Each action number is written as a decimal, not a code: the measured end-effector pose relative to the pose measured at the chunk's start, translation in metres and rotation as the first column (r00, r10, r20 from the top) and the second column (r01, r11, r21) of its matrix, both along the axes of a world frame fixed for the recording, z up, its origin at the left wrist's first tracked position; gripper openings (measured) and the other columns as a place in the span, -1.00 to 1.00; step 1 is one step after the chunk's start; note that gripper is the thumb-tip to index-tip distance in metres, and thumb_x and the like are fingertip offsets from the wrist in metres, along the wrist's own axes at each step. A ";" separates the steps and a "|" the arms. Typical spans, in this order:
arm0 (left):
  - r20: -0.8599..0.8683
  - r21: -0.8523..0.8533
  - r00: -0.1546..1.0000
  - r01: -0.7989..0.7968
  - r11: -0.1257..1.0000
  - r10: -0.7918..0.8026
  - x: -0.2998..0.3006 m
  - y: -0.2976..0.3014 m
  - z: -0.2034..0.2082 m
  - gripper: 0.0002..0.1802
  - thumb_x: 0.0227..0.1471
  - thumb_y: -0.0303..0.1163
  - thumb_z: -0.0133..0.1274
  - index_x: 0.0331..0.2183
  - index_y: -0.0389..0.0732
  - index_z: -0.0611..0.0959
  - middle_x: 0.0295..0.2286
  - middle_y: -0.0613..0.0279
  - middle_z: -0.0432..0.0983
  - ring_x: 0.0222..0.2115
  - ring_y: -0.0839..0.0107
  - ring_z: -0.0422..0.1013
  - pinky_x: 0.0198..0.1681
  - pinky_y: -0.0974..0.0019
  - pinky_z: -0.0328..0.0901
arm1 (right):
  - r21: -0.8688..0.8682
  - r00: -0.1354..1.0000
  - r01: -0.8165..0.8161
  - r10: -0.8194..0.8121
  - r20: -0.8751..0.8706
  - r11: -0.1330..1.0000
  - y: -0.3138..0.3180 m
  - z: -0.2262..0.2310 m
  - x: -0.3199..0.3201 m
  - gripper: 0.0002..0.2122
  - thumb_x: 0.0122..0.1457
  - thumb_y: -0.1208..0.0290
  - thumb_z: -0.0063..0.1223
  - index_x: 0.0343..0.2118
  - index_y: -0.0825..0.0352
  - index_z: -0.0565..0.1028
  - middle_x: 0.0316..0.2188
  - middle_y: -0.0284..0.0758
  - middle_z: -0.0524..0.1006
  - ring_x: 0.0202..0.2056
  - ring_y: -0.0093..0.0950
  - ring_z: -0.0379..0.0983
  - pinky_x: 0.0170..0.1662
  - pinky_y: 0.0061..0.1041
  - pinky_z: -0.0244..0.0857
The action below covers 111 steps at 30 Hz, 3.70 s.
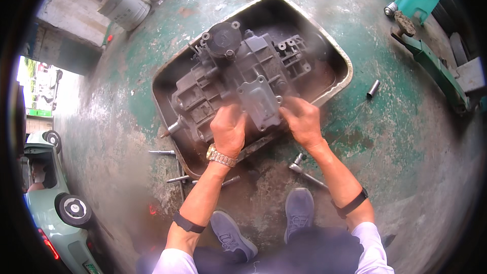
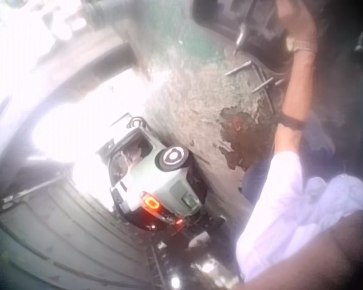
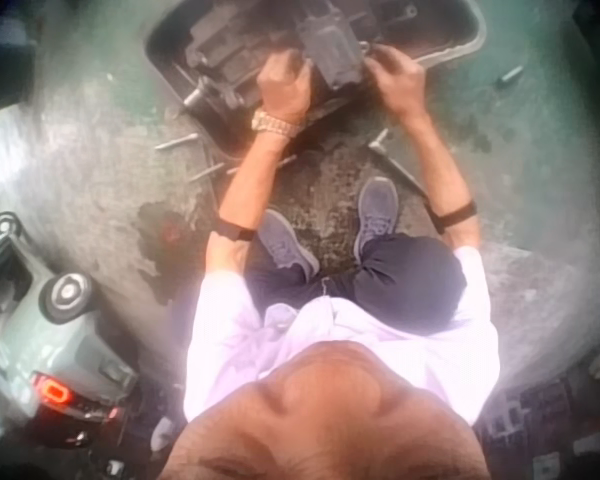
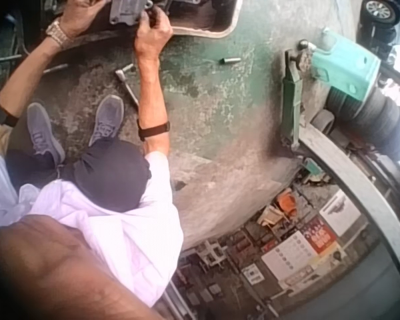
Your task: The person places a metal cover onto a transmission casing, aligns it, and secures it by inserting and tightening bolts with a ratchet. The person works on the transmission placed in a metal tray on the floor.
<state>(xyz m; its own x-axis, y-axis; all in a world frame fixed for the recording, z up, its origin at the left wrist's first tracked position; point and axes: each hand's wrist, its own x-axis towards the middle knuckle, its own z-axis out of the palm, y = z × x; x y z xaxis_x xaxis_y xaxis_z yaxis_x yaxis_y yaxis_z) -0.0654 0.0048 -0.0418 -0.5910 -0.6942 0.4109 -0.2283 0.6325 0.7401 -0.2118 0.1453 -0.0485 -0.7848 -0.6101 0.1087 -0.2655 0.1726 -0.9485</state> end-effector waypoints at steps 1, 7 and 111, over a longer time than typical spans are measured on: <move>-0.001 0.003 1.000 -0.002 1.000 0.002 0.000 0.000 0.000 -0.74 -0.11 -0.63 0.25 -0.28 -0.36 0.62 -0.41 0.05 0.51 -0.48 0.18 0.49 -0.41 0.23 0.40 | -0.001 1.000 0.001 -0.001 0.003 1.000 0.000 0.000 0.000 -0.80 0.04 0.55 0.27 -0.24 0.45 0.59 -0.38 -0.19 0.63 -0.37 -0.45 0.58 -0.25 -0.48 0.43; 0.005 0.082 0.999 -0.043 0.996 0.042 -0.001 0.002 0.002 -0.76 -0.14 -0.55 0.26 -0.32 -0.30 0.64 -0.42 0.00 0.56 -0.41 0.03 0.49 -0.32 0.14 0.38 | 0.008 1.000 0.001 -0.001 -0.003 1.000 0.003 -0.001 0.000 -0.76 0.03 0.57 0.28 -0.20 0.45 0.58 -0.35 -0.19 0.64 -0.34 -0.46 0.59 -0.21 -0.49 0.43; 0.064 -0.298 0.997 -0.013 0.955 0.034 0.074 -0.067 0.026 -0.84 -0.10 -0.57 0.26 -0.43 -0.33 0.57 -0.30 0.01 0.50 -0.33 0.05 0.48 -0.27 0.15 0.39 | 0.545 0.980 0.056 0.059 -0.192 0.837 0.148 -0.082 0.003 -0.70 -0.03 0.46 0.33 -0.19 0.36 0.60 -0.36 -0.20 0.55 -0.37 -0.28 0.54 -0.25 -0.33 0.41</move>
